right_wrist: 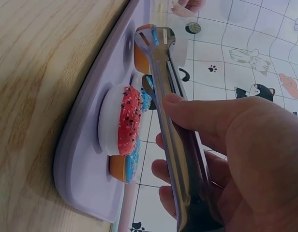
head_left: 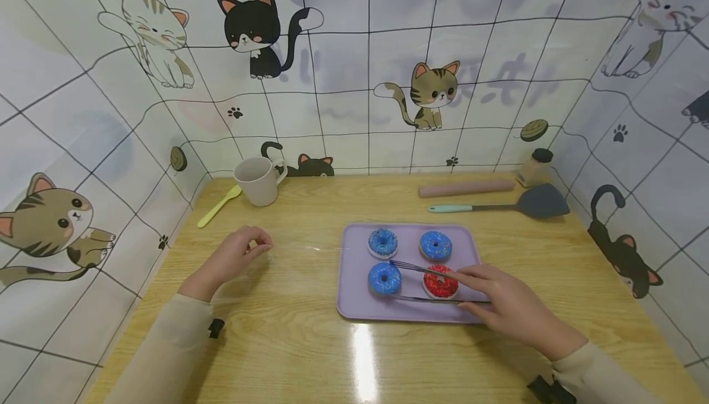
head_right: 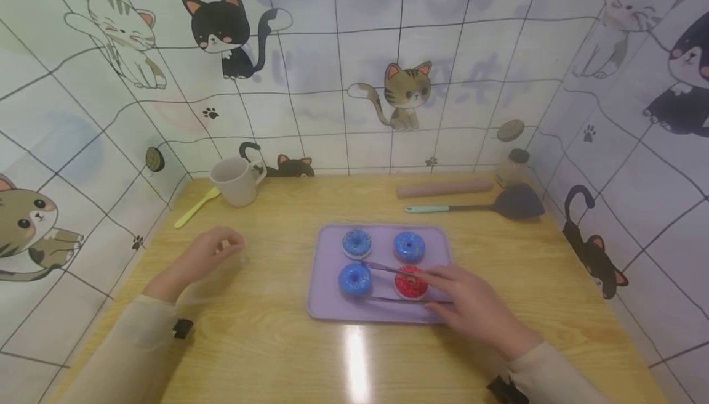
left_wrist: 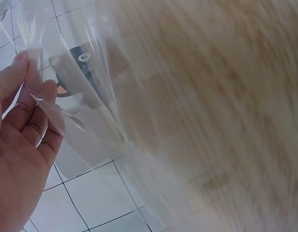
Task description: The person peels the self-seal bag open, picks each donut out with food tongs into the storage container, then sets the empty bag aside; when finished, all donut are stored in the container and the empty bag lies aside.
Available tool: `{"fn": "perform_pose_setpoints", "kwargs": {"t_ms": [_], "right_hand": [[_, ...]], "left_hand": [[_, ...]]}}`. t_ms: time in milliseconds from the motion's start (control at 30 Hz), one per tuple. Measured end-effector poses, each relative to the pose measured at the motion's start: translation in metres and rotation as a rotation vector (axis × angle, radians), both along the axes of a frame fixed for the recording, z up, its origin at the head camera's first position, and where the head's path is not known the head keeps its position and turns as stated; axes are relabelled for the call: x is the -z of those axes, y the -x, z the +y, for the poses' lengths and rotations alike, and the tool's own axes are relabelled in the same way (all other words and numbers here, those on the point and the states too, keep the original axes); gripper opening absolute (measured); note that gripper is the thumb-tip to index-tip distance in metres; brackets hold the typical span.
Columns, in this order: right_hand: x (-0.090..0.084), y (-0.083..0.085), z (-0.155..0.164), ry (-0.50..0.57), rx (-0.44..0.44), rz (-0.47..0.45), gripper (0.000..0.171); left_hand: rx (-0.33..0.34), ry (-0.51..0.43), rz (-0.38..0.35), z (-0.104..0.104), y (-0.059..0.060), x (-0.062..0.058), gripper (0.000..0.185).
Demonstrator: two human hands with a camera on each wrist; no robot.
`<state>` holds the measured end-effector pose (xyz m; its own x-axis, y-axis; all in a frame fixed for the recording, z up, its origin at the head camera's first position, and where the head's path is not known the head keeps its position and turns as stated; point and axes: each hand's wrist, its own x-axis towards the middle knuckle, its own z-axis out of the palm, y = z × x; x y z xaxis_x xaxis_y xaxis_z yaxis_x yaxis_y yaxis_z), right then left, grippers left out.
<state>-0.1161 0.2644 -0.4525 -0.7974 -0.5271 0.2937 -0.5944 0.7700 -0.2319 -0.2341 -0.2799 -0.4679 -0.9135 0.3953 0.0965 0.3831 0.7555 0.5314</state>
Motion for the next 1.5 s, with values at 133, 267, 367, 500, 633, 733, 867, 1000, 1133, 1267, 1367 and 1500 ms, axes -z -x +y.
{"fn": "perform_pose_setpoints", "kwargs": {"t_ms": [133, 267, 367, 500, 633, 733, 867, 1000, 1133, 1267, 1367, 1500], "right_hand": [[0.000, 0.001, 0.001, -0.016, 0.003, -0.012, 0.055], [0.000, 0.002, 0.002, -0.023, 0.000, -0.019, 0.056], [0.000, 0.003, 0.003, -0.025, -0.001, -0.026, 0.056], [0.000, 0.004, 0.004, -0.029, -0.002, -0.023, 0.057], [0.001, 0.003, 0.005, -0.027, 0.011, -0.051, 0.056], [0.001, 0.002, 0.005, -0.025, 0.017, -0.064, 0.055], [0.001, 0.001, 0.005, -0.019, 0.014, -0.032, 0.057], [-0.003, -0.001, 0.005, -0.001, 0.023, -0.025, 0.060], [-0.006, -0.004, 0.007, 0.040, 0.051, -0.028, 0.063], [-0.007, -0.007, 0.012, 0.087, 0.081, -0.002, 0.063], [-0.007, -0.008, 0.019, 0.103, 0.129, 0.004, 0.064], [-0.006, -0.010, 0.032, 0.111, 0.190, 0.003, 0.067]], "left_hand": [[0.000, 0.000, 0.007, 0.000, 0.000, 0.001, 0.004], [-0.003, 0.004, 0.011, 0.000, 0.000, 0.001, 0.003], [-0.004, 0.005, 0.005, 0.000, 0.000, 0.001, 0.004], [-0.004, 0.002, -0.006, 0.000, 0.000, 0.001, 0.003], [-0.007, 0.002, -0.011, 0.000, 0.002, 0.002, 0.003], [-0.011, -0.002, -0.020, 0.000, 0.001, 0.003, 0.004], [-0.015, -0.005, -0.033, -0.001, 0.001, 0.004, 0.006], [-0.017, -0.003, -0.035, -0.001, 0.001, 0.005, 0.006], [-0.018, 0.006, -0.030, -0.001, 0.001, 0.004, 0.005], [-0.018, 0.007, -0.022, -0.003, -0.001, 0.003, 0.004], [-0.019, 0.009, -0.025, -0.005, -0.003, 0.003, 0.004], [-0.021, 0.014, -0.027, -0.008, -0.005, 0.005, 0.006]]}}
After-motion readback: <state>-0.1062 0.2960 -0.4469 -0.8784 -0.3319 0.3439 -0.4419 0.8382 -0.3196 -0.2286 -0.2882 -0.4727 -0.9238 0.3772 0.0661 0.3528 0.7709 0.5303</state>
